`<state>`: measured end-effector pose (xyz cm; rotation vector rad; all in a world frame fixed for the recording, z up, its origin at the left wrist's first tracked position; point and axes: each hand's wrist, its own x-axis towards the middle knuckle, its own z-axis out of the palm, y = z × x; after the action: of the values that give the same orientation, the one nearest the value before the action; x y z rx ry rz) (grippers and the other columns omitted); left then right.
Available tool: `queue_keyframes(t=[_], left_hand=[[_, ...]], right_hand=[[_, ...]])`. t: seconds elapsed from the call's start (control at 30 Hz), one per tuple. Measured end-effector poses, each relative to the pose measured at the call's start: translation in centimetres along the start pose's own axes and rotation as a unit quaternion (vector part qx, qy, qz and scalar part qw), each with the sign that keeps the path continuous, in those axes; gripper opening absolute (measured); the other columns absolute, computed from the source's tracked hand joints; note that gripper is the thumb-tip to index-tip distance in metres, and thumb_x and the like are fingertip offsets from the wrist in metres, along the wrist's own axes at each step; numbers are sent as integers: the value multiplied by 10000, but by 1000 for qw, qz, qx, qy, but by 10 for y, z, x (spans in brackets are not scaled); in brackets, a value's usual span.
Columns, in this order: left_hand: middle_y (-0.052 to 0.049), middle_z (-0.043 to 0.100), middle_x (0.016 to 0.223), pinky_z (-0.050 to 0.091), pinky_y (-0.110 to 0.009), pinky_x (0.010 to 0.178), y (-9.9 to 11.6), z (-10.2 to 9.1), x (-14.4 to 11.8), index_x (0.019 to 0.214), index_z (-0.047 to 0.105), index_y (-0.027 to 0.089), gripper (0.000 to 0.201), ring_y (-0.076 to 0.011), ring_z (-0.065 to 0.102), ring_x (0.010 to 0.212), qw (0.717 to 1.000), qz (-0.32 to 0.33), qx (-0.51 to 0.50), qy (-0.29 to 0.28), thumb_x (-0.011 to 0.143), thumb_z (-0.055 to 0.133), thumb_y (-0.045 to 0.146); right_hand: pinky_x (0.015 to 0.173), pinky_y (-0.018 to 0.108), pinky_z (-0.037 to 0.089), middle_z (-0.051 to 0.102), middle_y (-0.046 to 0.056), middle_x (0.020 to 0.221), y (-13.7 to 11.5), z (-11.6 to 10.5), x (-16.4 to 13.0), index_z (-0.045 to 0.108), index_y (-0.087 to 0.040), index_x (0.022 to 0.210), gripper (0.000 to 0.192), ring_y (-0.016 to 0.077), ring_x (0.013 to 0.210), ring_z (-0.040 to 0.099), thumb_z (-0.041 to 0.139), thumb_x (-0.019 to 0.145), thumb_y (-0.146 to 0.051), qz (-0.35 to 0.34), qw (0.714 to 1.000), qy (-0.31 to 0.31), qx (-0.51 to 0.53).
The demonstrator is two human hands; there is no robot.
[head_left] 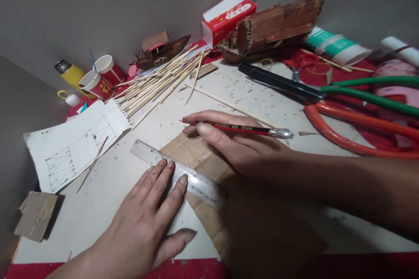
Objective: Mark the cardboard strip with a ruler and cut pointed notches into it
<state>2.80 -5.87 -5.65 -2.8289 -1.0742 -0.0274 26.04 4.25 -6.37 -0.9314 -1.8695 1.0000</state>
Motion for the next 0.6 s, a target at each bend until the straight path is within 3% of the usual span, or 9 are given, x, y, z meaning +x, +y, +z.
queue_keyframes(t=[0.23,0.6], left_hand=[[-292,432,1482,506,-553,1015,-2,-1,0,1450,414,52,717,-406,358,1425,1000,4,2,4,893,601,462],[-284,356,1524,466,-527,1057,-3,-1,-1,1469,386,71,737,-387,301,1456,1000,7,-2,-6,888,610,463]], right_hand=[[969,300,503,756,55,1110,8,5,-4,661,-122,1238,345,191,1054,686,501,985,-292,6,1000,4,24],[943,281,496,757,26,1127,5,4,-1,659,-139,1235,330,177,1064,682,501,982,-281,31,999,-8,39]])
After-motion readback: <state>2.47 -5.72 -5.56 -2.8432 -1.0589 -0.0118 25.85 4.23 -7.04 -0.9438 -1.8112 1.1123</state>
